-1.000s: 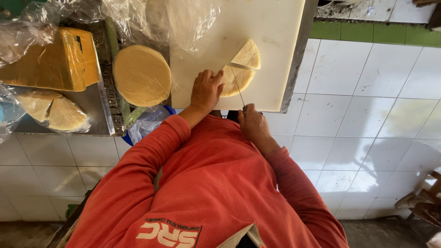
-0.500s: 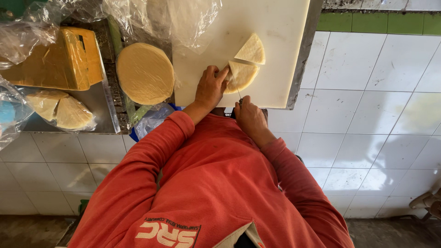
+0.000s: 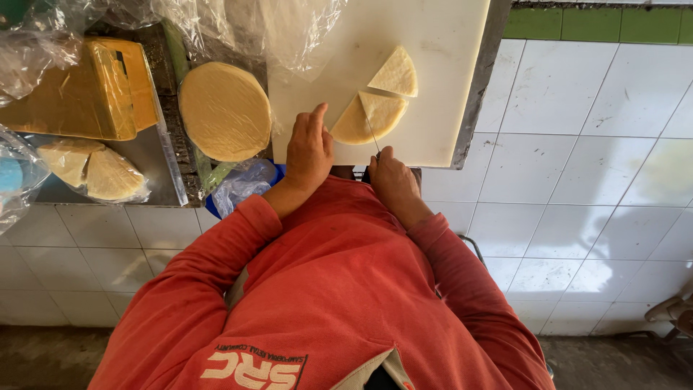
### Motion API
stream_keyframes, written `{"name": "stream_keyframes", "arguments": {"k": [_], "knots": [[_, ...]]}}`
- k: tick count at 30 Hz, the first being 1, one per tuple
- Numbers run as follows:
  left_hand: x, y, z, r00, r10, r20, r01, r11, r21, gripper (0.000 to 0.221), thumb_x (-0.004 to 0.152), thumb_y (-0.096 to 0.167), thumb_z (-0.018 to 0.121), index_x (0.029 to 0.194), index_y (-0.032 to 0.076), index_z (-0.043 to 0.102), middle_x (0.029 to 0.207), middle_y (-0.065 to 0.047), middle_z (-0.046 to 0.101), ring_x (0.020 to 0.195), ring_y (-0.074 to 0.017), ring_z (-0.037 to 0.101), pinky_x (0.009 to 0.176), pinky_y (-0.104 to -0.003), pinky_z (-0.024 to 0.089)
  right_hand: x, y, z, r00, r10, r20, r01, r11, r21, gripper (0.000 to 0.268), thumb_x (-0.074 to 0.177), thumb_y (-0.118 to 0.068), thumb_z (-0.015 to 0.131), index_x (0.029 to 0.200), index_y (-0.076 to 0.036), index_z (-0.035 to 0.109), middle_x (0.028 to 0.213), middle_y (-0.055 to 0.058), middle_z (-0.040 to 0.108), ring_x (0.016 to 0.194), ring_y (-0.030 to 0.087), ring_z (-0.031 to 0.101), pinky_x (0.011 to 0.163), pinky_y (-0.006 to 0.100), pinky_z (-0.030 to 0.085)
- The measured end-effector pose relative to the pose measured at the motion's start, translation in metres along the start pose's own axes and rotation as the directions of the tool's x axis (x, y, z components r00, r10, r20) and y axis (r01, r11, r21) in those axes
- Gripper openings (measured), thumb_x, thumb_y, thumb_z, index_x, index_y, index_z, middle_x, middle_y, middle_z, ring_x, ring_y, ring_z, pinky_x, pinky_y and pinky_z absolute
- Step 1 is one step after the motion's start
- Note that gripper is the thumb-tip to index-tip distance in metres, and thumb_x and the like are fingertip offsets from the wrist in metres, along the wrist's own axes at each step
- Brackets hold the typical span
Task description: The person picks up thin circular dough pieces, folds and cuts them into smaller segments using a knife, and stacks the finished pieces together.
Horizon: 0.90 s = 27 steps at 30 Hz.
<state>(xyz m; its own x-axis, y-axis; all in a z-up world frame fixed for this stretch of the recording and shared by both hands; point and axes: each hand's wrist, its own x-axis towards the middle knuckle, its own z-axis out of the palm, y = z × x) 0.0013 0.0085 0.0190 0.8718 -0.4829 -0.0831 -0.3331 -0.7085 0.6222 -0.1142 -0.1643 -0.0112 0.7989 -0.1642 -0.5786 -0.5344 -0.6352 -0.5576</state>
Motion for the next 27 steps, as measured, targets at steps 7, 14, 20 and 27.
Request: {"name": "stream_keyframes", "arguments": {"k": [7,14,20,27], "knots": [[0.017,0.036,0.022,0.794,-0.128,0.595,-0.096,0.939,0.33,0.088,0.088,0.0,0.065,0.164,0.02,0.026,0.121,-0.029,0.048,0.096,-0.0391,0.057,0.082,-0.047,0.055,-0.001,-0.005,-0.001,1.0,0.022,0.007,-0.021,1.0,-0.02,0.029,0.105,-0.026,0.052,0.101,0.001,0.044,0.07,0.029,0.066,0.066,0.049,0.068,0.056,0.056,0.055],[0.037,0.041,0.051,0.704,-0.109,0.701,-0.345,0.811,0.472,0.095,0.083,0.027,0.075,0.16,0.007,0.024,0.127,-0.025,0.051,0.11,-0.0373,0.051,0.087,-0.046,0.052,0.001,-0.008,0.001,0.991,0.109,0.078,-0.108,0.994,-0.019,0.03,0.105,-0.026,0.051,0.103,0.003,0.044,0.074,0.03,0.067,0.07,0.048,0.069,0.06,0.056,0.056],[0.042,0.038,0.059,0.666,-0.203,0.717,-0.272,0.829,0.488,0.089,0.089,0.021,0.07,0.163,0.009,0.023,0.134,-0.032,0.049,0.108,-0.0415,0.05,0.089,-0.049,0.053,0.003,-0.013,-0.001,0.989,-0.012,0.15,0.041,0.98,-0.193,0.015,0.099,-0.014,0.052,0.101,0.0,0.048,0.096,0.03,0.065,0.078,0.046,0.072,0.065,0.053,0.06],[0.047,0.033,0.057,0.604,-0.061,0.795,-0.508,0.739,0.443,0.057,0.089,0.015,0.067,0.139,-0.008,0.056,0.167,-0.008,0.021,0.106,-0.044,0.048,0.078,-0.049,0.058,0.008,-0.03,-0.014,0.957,0.23,0.175,-0.22,0.973,-0.076,0.023,0.101,-0.016,0.052,0.106,0.005,0.044,0.087,0.034,0.07,0.086,0.049,0.072,0.073,0.053,0.06]]}}
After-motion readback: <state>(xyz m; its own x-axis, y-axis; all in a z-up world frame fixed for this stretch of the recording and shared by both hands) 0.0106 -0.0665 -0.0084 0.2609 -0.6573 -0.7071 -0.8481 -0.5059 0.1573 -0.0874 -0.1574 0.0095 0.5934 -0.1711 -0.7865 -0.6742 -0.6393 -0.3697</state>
